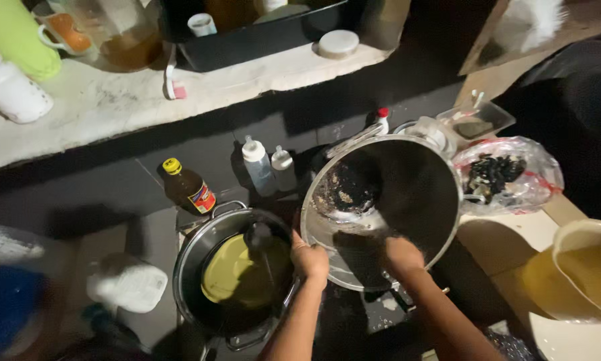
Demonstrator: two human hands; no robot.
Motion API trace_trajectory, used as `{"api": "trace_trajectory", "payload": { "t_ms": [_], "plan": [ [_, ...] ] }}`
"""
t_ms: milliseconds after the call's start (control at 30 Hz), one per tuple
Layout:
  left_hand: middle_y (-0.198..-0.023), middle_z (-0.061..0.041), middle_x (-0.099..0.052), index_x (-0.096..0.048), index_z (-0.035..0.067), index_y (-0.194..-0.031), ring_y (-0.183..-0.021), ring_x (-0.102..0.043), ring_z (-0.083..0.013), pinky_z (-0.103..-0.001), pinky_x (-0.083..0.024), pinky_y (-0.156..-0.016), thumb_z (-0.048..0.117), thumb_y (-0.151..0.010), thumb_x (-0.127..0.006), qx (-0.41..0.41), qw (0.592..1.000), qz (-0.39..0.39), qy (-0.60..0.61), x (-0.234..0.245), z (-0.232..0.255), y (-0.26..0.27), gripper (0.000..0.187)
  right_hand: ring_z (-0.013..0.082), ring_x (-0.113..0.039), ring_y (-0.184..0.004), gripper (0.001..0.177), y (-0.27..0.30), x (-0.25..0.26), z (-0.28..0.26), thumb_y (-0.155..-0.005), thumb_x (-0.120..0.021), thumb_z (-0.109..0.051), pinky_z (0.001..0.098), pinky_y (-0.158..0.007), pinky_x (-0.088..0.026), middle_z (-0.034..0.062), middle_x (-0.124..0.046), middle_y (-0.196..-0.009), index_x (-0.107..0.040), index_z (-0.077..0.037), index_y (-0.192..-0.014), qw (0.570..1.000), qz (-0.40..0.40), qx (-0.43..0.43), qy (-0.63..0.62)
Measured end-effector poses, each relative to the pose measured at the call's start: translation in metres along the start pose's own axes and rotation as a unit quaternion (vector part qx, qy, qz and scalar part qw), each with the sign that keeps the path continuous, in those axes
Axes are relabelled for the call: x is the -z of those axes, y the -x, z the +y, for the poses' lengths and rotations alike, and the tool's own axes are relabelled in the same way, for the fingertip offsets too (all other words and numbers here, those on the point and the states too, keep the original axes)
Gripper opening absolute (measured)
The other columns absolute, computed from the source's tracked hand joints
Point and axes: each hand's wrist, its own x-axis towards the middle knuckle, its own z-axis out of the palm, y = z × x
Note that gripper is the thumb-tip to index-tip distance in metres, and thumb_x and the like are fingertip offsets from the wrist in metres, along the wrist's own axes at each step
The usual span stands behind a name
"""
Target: The person scrubs the inside of a large dark cooking pot with a blue sponge, working soapy water around the interior and rotating the pot to reach different areas. They continue scrubbing the inner walls and bottom throughout the clip, with a plastic jug of liquid and other pots on the counter nearby.
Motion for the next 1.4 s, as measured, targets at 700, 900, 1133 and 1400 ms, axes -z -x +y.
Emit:
{"api": "trace_trajectory", "payload": {
  "t_ms": [700, 900, 1133, 1400],
  "plan": [
    [-0.147, -0.024, -0.052, -0.043, 0.010, -0.153, -0.135, -0.051, -0.0383, -0.047, -0.041, -0.114, 0.017, -0.076, -0.080, -0.381, 0.906, -0.139, -0.121, 0.018, 0.206, -0.042, 0.085, 0.0199, -0.057, -0.072, 0.039, 0.099, 0.026, 0.061, -0.104, -0.046, -0.026, 0.0379, -0.058, -0.049, 0.0107, -0.058, -0.096, -0.044, -0.019, -0.142, 0.684, 0.057, -0.221, -0.693],
    [-0.133, -0.028, -0.055, -0.048, 0.005, -0.143, -0.122, -0.057, -0.0429, -0.050, -0.047, -0.102, 0.035, -0.079, -0.079, -0.396, 0.815, -0.295, -0.304, -0.026, 0.268, -0.052, 0.076, 0.0182, -0.056, -0.069, 0.040, 0.087, 0.008, 0.069, -0.101, -0.049, -0.022, 0.0339, -0.057, -0.047, 0.0100, -0.060, -0.091, -0.044, -0.017, -0.141, 0.711, 0.075, -0.186, -0.674],
    [-0.111, -0.021, -0.072, -0.070, 0.005, -0.110, -0.103, -0.070, -0.0415, -0.052, -0.055, -0.089, 0.052, -0.092, -0.064, -0.348, 0.832, -0.233, -0.365, -0.036, 0.280, -0.032, 0.050, 0.0183, -0.060, -0.081, 0.038, 0.072, -0.013, 0.082, -0.102, -0.049, -0.021, 0.0349, -0.067, -0.052, 0.0087, -0.062, -0.100, -0.046, -0.012, -0.139, 0.677, 0.081, -0.175, -0.710],
    [-0.086, -0.019, -0.074, -0.074, 0.007, -0.084, -0.082, -0.074, -0.0389, -0.051, -0.056, -0.073, 0.070, -0.086, -0.060, -0.294, 0.858, -0.208, -0.366, -0.020, 0.271, -0.046, 0.065, 0.0154, -0.059, -0.083, 0.034, 0.073, 0.006, 0.090, -0.099, -0.052, -0.017, 0.0308, -0.071, -0.049, 0.0055, -0.066, -0.100, -0.056, -0.014, -0.133, 0.645, 0.127, -0.136, -0.741]
  ]
}}
